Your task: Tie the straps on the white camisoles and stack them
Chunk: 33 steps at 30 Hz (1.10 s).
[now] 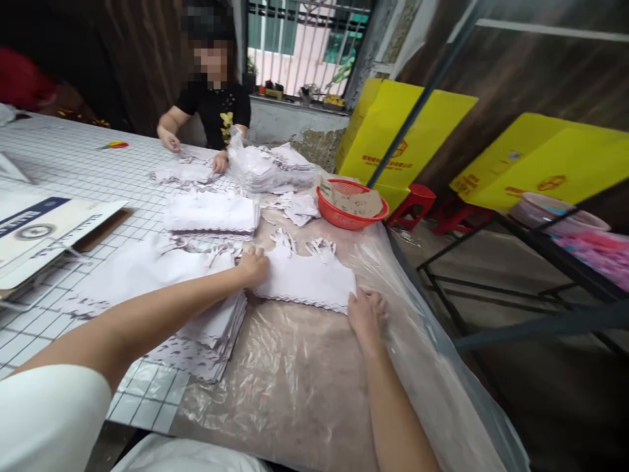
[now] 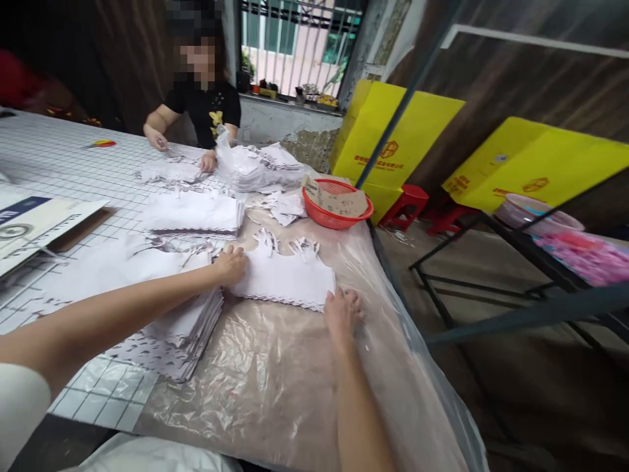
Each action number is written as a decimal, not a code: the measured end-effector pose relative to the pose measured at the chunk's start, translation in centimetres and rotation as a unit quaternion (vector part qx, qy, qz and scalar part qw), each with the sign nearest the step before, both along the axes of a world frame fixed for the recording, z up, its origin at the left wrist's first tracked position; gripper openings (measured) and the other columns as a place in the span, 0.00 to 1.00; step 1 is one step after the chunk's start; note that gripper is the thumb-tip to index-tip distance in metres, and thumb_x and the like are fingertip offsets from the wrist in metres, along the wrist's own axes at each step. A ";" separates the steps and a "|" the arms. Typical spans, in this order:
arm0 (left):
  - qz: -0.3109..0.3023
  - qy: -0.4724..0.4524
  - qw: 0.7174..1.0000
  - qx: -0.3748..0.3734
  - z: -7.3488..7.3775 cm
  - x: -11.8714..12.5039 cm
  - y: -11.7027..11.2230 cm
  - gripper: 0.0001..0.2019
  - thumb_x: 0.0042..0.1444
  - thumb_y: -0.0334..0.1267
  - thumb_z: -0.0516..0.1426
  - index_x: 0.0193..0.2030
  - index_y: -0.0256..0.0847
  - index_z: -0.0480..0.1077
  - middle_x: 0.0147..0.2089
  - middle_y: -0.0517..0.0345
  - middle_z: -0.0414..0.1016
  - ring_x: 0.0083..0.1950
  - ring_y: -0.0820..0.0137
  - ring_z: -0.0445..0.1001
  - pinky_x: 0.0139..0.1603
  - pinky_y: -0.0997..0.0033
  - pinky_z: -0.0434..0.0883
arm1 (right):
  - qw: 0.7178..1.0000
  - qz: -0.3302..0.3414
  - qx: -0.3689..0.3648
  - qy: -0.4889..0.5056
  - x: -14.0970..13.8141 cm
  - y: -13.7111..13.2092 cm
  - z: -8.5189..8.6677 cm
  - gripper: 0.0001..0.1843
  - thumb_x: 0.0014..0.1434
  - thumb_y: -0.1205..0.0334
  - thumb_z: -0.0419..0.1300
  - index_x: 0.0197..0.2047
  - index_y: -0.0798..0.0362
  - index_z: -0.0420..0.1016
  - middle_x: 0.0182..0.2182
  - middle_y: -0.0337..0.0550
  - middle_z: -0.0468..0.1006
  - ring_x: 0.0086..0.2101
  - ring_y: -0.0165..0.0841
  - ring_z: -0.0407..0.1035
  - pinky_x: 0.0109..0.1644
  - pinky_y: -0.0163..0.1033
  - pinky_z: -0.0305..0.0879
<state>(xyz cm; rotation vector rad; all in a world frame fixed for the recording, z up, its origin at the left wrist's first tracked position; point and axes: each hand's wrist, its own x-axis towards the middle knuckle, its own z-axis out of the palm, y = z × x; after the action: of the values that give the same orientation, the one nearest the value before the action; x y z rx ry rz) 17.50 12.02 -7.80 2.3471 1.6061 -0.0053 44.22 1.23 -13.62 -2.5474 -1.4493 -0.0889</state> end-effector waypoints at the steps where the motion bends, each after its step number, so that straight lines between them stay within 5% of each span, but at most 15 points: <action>1: -0.001 0.000 1.000 0.009 0.8 -0.5 0.1 0.17 0.55 0.37 0.57 0.51 0.39 0.74 0.61 0.39 0.68 0.65 0.46 0.60 0.61 0.48 0.62 | 1.000 -0.011 0.004 -0.001 0.2 0.0 0.1 0.18 0.65 0.58 0.51 0.52 0.53 0.76 0.54 0.62 0.67 0.54 0.54 0.61 0.49 0.56 0.63; 4: 0.015 -0.021 0.998 0.066 3.7 -4.2 0.2 0.17 0.59 0.42 0.55 0.54 0.40 0.73 0.62 0.43 0.68 0.63 0.50 0.61 0.63 0.53 0.61 | 0.998 0.005 0.052 0.025 0.2 -0.1 1.2 0.18 0.63 0.57 0.52 0.48 0.55 0.77 0.54 0.65 0.67 0.53 0.56 0.62 0.49 0.58 0.63; 8: 0.170 -0.040 0.971 0.166 6.2 -14.2 -2.1 0.18 0.62 0.47 0.52 0.52 0.42 0.74 0.58 0.44 0.71 0.60 0.50 0.64 0.59 0.55 0.65 | 0.951 0.197 0.112 0.211 -3.9 -1.5 4.0 0.14 0.60 0.50 0.54 0.35 0.50 0.75 0.38 0.54 0.76 0.42 0.46 0.69 0.48 0.49 0.65; 11: 0.343 0.000 0.925 0.164 5.1 -21.7 -5.1 0.19 0.59 0.50 0.55 0.52 0.41 0.72 0.58 0.40 0.71 0.62 0.44 0.63 0.57 0.50 0.67 | 0.860 0.279 0.059 0.424 -10.5 -3.0 5.0 0.20 0.58 0.39 0.55 0.29 0.47 0.70 0.26 0.43 0.73 0.29 0.38 0.68 0.37 0.42 0.66; 14: 0.404 -0.003 0.906 0.128 2.9 -26.1 -8.1 0.18 0.57 0.48 0.57 0.48 0.38 0.73 0.55 0.36 0.73 0.60 0.43 0.67 0.56 0.51 0.68 | 0.781 0.286 -0.008 0.555 -17.2 -3.8 4.2 0.25 0.52 0.34 0.59 0.28 0.49 0.69 0.24 0.40 0.72 0.26 0.35 0.67 0.31 0.39 0.66; 18: 0.411 -0.060 0.903 0.110 1.7 -27.5 -10.1 0.17 0.57 0.44 0.58 0.50 0.38 0.71 0.54 0.41 0.75 0.57 0.52 0.72 0.56 0.61 0.68 | 0.774 0.266 0.002 0.575 -22.1 -3.5 2.4 0.24 0.47 0.36 0.64 0.30 0.49 0.68 0.23 0.37 0.71 0.24 0.33 0.66 0.29 0.38 0.64; 25: 0.447 -0.176 0.873 0.083 2.8 -28.2 -10.1 0.07 0.53 0.38 0.59 0.39 0.42 0.72 0.45 0.50 0.80 0.49 0.58 0.76 0.43 0.68 0.68 | 0.797 0.236 0.060 0.553 -24.0 -2.7 2.3 0.22 0.44 0.40 0.67 0.24 0.48 0.64 0.18 0.34 0.65 0.22 0.32 0.61 0.27 0.36 0.59; 28: 0.445 -0.238 0.860 0.079 2.8 -28.9 -11.2 0.04 0.51 0.39 0.59 0.30 0.42 0.69 0.34 0.56 0.78 0.38 0.63 0.75 0.35 0.70 0.65 | 0.770 0.201 0.044 0.604 -24.2 -3.5 3.2 0.23 0.39 0.43 0.70 0.26 0.49 0.65 0.19 0.33 0.68 0.21 0.30 0.61 0.25 0.35 0.58; 33: 0.419 -0.362 0.832 0.037 1.5 -30.7 -14.9 0.14 0.44 0.48 0.63 0.23 0.43 0.64 0.22 0.63 0.66 0.27 0.69 0.65 0.28 0.72 0.59 | 0.683 0.086 -0.033 0.724 -23.8 -6.3 3.7 0.28 0.33 0.45 0.75 0.29 0.51 0.67 0.21 0.31 0.69 0.18 0.23 0.58 0.21 0.29 0.53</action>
<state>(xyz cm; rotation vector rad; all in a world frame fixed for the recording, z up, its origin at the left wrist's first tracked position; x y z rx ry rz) -13.18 -2.89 -6.34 1.1998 2.0020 1.0024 20.38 -5.06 -9.89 -1.4495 -0.8492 1.5945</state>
